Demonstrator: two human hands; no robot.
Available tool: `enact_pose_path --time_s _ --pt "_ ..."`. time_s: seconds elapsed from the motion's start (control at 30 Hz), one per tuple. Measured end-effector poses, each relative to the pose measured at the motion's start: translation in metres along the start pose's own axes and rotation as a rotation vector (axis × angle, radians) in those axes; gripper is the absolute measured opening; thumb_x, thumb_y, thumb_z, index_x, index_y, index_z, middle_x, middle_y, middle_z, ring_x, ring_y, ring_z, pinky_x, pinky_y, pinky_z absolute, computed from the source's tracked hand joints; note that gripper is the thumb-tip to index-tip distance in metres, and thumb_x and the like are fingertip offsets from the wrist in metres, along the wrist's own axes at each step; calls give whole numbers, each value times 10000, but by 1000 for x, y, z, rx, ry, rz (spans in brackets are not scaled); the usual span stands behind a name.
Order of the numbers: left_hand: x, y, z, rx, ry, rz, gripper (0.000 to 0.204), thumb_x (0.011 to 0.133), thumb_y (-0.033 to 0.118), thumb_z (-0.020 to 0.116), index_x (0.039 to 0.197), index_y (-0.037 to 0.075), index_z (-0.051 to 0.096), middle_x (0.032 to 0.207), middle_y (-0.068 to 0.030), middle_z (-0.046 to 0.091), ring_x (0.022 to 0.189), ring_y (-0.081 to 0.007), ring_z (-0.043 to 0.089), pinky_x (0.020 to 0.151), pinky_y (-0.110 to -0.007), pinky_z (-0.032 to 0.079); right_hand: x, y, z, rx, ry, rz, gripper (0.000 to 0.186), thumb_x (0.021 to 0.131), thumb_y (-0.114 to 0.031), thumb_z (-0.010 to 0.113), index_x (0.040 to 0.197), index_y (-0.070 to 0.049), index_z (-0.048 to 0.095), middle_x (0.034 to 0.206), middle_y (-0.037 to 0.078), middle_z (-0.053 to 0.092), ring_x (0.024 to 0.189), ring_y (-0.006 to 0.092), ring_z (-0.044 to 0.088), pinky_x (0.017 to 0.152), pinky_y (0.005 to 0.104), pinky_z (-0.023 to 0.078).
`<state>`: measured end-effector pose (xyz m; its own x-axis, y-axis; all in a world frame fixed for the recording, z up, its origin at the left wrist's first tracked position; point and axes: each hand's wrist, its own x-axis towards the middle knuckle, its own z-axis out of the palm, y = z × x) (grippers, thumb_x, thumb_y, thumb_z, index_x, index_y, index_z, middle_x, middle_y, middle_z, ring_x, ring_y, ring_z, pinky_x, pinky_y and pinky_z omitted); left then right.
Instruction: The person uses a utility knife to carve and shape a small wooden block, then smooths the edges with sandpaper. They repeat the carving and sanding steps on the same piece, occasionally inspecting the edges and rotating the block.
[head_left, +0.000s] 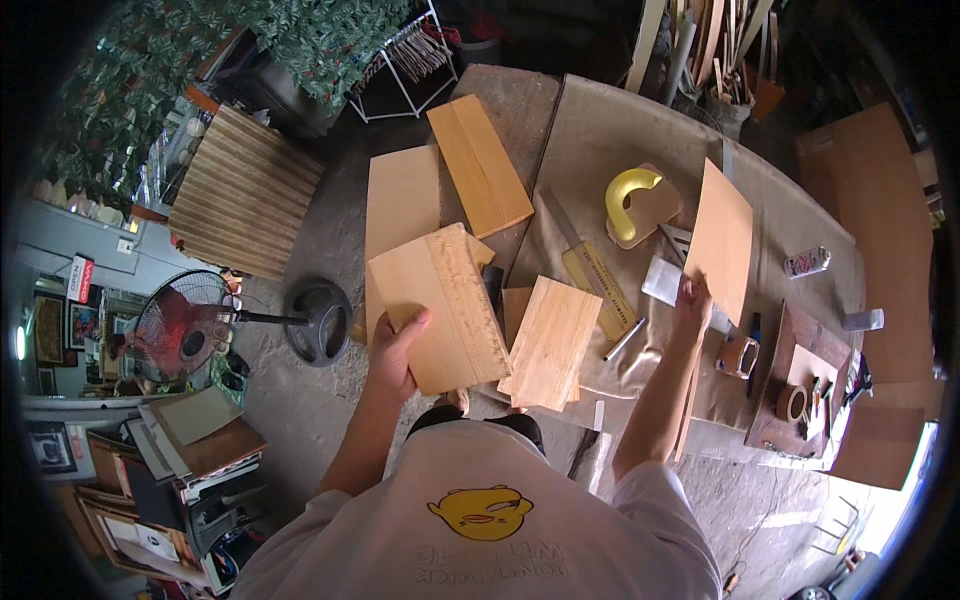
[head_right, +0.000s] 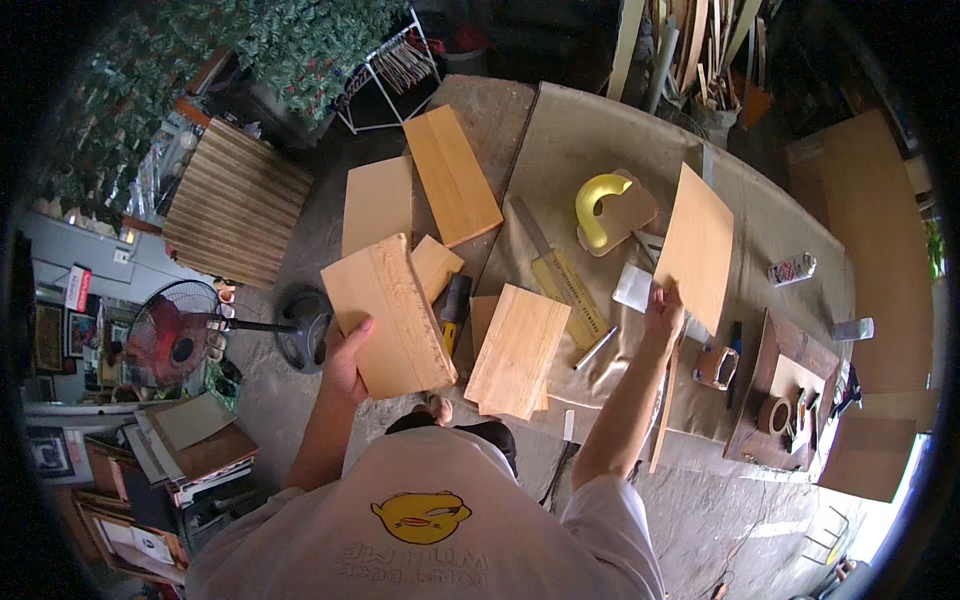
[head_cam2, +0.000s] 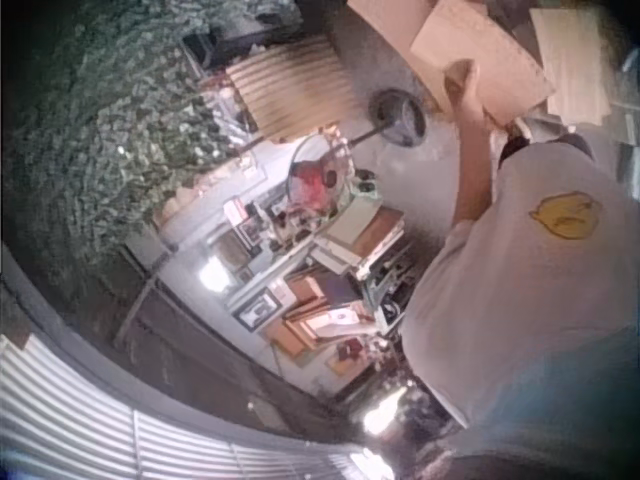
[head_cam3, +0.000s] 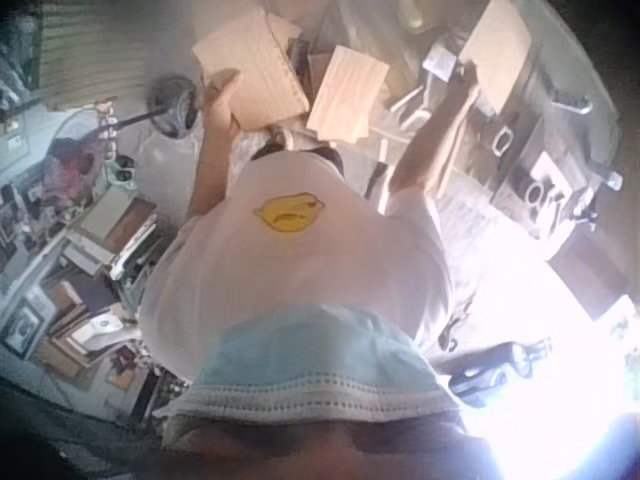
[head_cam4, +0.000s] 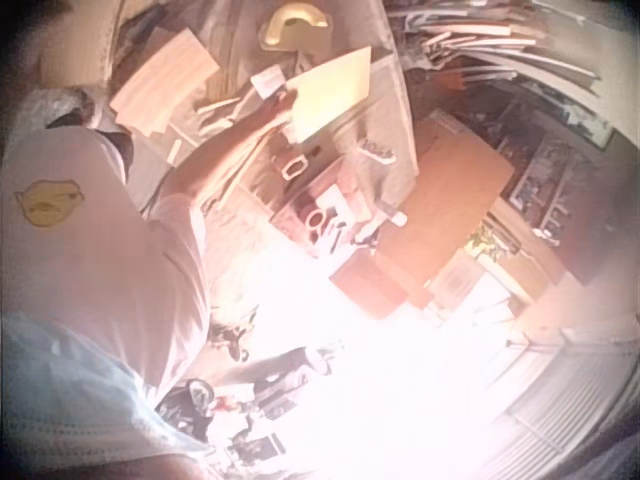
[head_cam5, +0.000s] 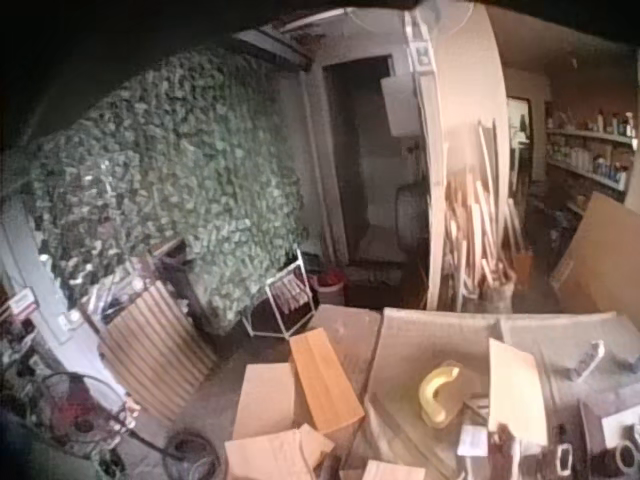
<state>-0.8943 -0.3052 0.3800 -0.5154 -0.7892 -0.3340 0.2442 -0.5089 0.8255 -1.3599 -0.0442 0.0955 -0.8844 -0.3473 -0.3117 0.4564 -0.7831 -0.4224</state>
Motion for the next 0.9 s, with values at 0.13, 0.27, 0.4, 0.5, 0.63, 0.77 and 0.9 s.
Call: enact_pose_path --time_s 0.13,0.27,0.4,0.5,0.63,0.77,0.9 --pt "-9 10 20 24 -66 66 415 896 115 745 1244 -5 555 1118 -85 661 994 -182 677 844 -339 564 -129 16 62 -81 78 -45 136 1006 -141 608 1122 -84 649 988 29 722 750 143 665 747 322 605" --pt "-5 11 22 39 -130 56 407 883 134 768 1215 -5 578 1095 -83 668 971 -163 669 858 -339 548 -259 38 141 -70 -7 -12 233 1020 -204 578 1204 -71 631 1111 57 724 867 162 694 733 313 569" --pt "-4 15 30 15 -191 38 418 870 158 786 1203 1 588 1080 -77 671 964 -147 660 869 -331 535 -328 72 207 32 -65 212 258 1019 -266 568 1191 -83 629 930 28 686 764 159 599 665 306 499" --pt "-3 21 27 37 -268 16 432 871 167 787 1214 4 582 1101 -73 664 972 -142 656 874 -321 534 -354 97 225 30 -16 306 211 1005 -264 585 1130 -111 661 939 23 692 813 173 604 665 316 451" --pt "-5 26 18 -6 -310 27 416 876 164 782 1209 6 588 1104 -73 663 972 -145 655 873 -312 536 -374 117 232 209 -231 470 380 1001 -243 575 1334 -63 592 1302 98 668 1264 262 593 1077 448 470" --pt "-10 39 8 -42 -284 30 412 876 168 785 1202 6 590 1094 -78 663 980 -152 657 862 -315 543 -387 132 245 200 -248 499 423 1016 -250 554 1384 -41 541 1374 120 615 1280 281 574 1125 480 409" --pt "-14 47 -2 -54 -258 0 432 874 175 789 1211 3 580 1099 -88 659 984 -163 659 859 -332 548 -391 144 246 215 -253 549 450 1022 -259 543 1412 -38 506 1395 140 594 1281 299 570 1124 497 406"
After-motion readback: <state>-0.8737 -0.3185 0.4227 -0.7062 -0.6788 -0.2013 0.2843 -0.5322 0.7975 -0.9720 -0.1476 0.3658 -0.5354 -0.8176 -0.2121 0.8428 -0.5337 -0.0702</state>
